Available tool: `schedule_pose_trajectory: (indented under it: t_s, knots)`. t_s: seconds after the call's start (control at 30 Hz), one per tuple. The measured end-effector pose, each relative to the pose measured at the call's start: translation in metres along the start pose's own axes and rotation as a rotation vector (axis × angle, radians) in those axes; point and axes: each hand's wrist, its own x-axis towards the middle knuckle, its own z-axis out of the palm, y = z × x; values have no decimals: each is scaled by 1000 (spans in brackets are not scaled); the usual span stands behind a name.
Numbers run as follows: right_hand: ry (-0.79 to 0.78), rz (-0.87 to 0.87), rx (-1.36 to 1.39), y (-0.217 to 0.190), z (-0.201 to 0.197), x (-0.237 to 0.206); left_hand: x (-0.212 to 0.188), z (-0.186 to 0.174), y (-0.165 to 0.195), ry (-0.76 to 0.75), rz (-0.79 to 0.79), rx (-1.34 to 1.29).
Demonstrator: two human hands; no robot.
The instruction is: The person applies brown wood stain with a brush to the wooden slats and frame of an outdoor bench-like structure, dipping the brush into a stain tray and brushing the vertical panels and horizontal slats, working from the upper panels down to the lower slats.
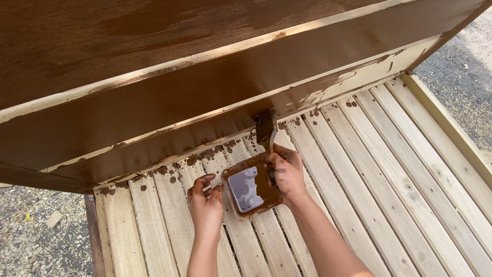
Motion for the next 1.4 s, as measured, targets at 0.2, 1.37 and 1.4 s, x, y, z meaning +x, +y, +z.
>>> schedule_pose_trajectory:
  t_s: [0.2, 1.37, 1.4]
  knots:
    - [225, -130, 41, -36, -41, 37, -5, -2, 4, -8, 33, 14]
    - [185, 15, 222, -53, -14, 38, 4, 12, -18, -91, 3, 117]
    - [169, 50, 179, -47, -10, 34, 3, 14, -18, -91, 25, 131]
